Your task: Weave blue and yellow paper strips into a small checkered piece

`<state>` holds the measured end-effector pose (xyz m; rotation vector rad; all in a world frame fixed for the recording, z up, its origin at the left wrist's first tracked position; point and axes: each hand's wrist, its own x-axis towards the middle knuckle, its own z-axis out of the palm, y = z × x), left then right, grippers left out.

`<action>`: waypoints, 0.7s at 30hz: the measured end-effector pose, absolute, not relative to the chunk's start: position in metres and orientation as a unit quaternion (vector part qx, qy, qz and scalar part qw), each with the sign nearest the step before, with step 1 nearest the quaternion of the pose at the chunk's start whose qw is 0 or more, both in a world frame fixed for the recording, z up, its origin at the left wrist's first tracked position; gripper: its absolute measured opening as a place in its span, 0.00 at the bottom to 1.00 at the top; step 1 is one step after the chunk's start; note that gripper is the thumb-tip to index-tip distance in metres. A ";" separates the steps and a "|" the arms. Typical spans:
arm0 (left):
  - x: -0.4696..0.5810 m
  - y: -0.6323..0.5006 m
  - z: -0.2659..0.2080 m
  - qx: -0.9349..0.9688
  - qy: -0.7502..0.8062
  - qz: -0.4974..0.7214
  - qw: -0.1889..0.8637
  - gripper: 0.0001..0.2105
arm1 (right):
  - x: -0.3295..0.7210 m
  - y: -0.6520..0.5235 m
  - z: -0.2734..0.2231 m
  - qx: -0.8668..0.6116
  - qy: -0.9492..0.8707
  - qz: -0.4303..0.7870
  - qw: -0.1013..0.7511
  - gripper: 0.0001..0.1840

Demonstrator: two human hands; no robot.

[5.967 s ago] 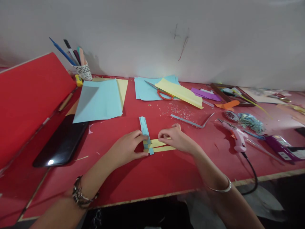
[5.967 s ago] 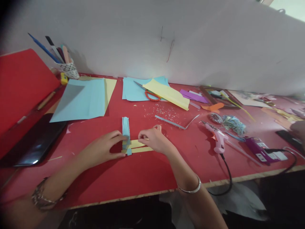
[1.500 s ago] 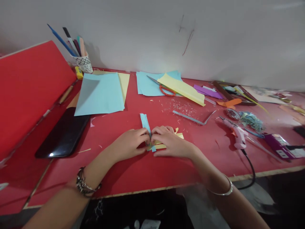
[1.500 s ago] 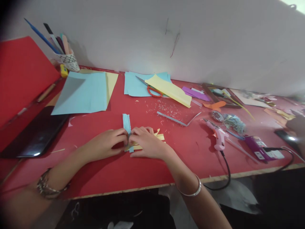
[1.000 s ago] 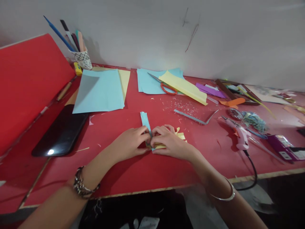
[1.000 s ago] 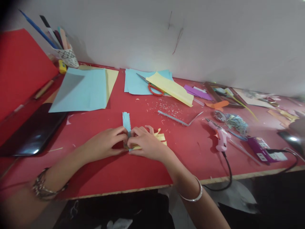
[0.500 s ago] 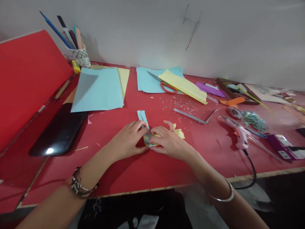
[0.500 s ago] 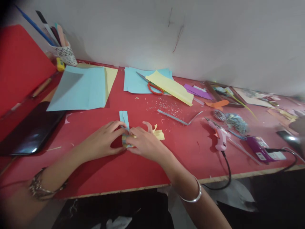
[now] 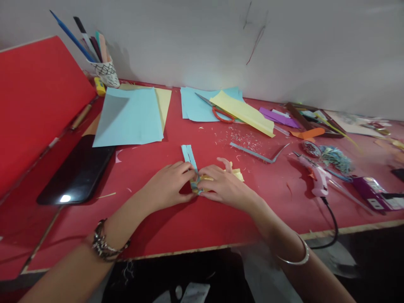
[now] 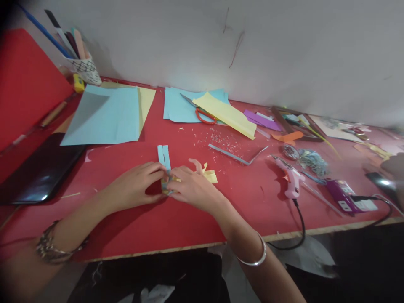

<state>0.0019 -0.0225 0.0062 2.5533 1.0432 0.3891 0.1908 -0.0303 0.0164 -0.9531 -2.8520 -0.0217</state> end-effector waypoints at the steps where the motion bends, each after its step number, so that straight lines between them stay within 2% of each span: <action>1: 0.002 -0.023 0.006 0.902 0.369 0.137 0.177 0.09 | 0.191 -0.030 0.016 -0.308 -0.948 -0.023 0.074 0.08; 9: 0.002 -0.021 0.007 0.905 0.363 0.133 0.180 0.08 | 0.189 -0.031 0.017 -0.294 -0.950 -0.054 0.090 0.09; 16: 0.000 -0.020 0.009 0.900 0.359 0.118 0.215 0.08 | 0.192 -0.032 0.018 -0.347 -0.928 0.087 0.103 0.04; 21: -0.002 -0.023 0.009 0.894 0.385 0.129 0.191 0.12 | 0.190 -0.031 0.017 -0.357 -0.923 0.112 0.092 0.11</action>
